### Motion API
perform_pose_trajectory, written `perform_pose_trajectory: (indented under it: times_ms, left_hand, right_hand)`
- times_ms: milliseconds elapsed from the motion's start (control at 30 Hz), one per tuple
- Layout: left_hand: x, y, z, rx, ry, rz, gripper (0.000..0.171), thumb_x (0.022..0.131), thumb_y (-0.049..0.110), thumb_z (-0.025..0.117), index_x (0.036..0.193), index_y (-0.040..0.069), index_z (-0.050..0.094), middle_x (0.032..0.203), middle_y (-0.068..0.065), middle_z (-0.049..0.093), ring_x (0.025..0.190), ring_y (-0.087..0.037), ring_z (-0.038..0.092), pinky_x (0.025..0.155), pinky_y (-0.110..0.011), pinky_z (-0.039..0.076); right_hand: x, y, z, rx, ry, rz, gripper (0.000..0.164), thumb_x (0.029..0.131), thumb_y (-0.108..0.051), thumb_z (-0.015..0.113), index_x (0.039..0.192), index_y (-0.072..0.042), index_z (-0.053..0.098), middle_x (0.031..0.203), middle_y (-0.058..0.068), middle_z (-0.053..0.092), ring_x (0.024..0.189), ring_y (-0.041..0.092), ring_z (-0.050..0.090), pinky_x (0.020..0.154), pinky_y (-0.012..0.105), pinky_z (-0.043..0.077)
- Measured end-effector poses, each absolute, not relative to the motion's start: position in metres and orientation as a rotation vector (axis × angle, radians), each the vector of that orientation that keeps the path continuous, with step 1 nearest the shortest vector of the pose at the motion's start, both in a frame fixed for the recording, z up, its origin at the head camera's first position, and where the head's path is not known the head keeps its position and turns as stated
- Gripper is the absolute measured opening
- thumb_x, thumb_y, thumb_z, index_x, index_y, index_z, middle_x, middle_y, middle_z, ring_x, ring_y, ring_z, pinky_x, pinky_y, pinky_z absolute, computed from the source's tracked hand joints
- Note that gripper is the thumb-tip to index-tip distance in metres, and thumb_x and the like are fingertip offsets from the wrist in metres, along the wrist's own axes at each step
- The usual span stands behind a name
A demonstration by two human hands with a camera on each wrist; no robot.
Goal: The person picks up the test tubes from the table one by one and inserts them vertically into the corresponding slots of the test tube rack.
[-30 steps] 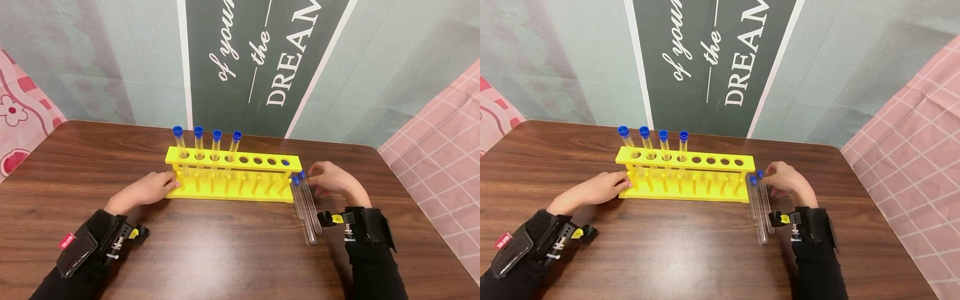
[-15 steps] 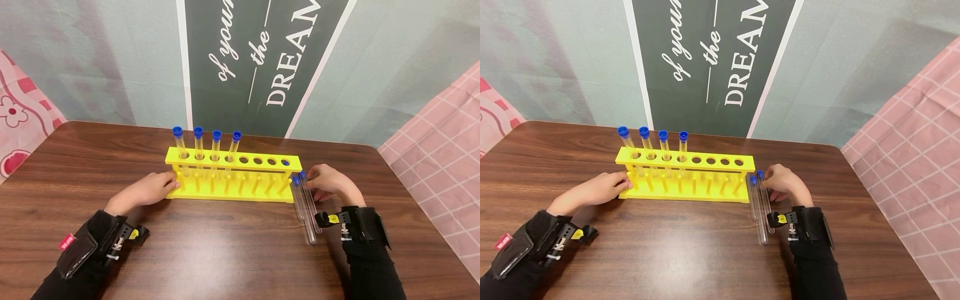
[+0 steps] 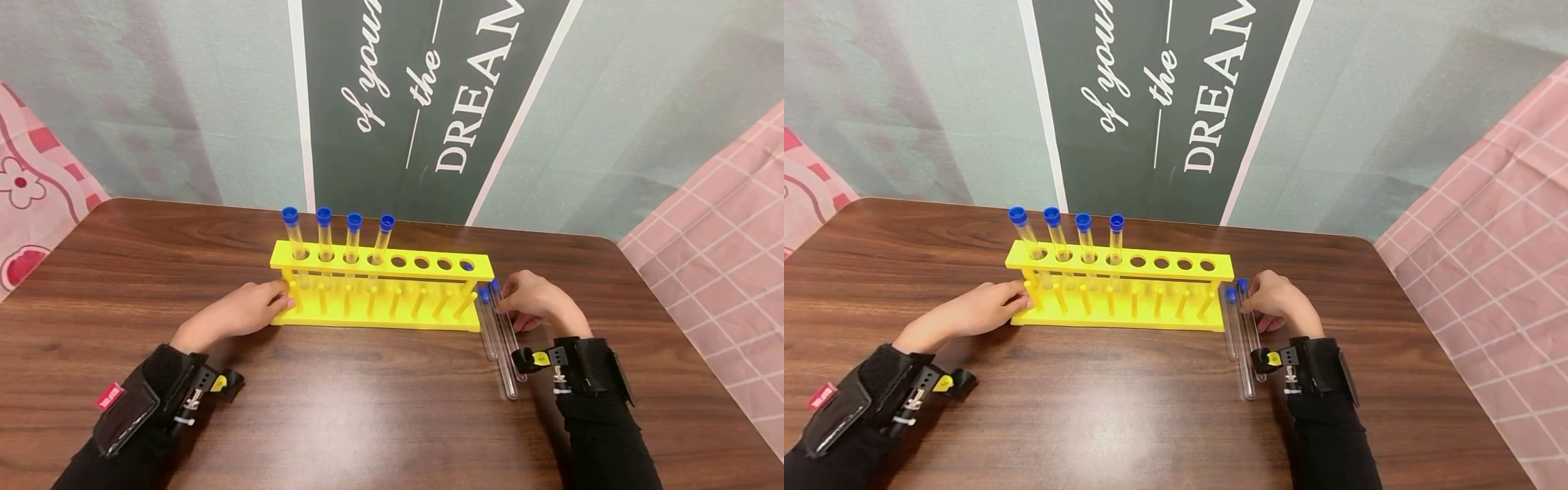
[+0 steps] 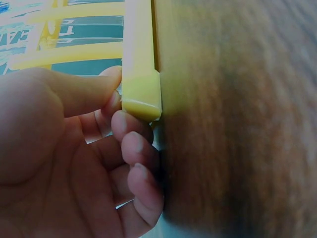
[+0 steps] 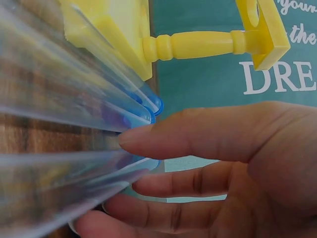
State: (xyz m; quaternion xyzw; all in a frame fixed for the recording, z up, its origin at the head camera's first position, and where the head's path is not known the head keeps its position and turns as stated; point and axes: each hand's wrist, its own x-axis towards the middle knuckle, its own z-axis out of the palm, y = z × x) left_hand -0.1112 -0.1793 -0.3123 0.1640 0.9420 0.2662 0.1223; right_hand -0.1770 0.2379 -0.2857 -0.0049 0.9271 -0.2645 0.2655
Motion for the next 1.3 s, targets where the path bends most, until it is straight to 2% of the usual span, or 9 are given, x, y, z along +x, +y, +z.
perform_pose_trajectory:
  times_ms: [700,1300]
  left_hand:
    - [-0.1114,-0.1808,-0.3145,0.5,2.765,0.775,0.023,0.094,0.016,0.05,0.075,0.007,0.043,0.06,0.0,0.034,0.051,-0.013,0.032,0.051,-0.027,0.028]
    - [-0.111,-0.1799,-0.313,0.495,2.758,0.77,0.023,0.095,0.017,0.05,0.076,0.007,0.043,0.06,0.0,0.034,0.052,-0.013,0.033,0.051,-0.027,0.028]
  right_hand:
    - [-0.1754,0.2362,-0.2872,0.019,2.511,-0.7,0.025,0.082,-0.008,0.064,0.094,0.005,0.045,0.065,0.011,0.055,0.05,0.019,0.058,0.052,0.035,0.051]
    - [-0.1737,0.239,-0.2808,-0.04,2.517,-0.691,0.027,0.083,-0.01,0.063,0.097,0.005,0.044,0.065,0.011,0.054,0.051,0.019,0.058,0.053,0.036,0.05]
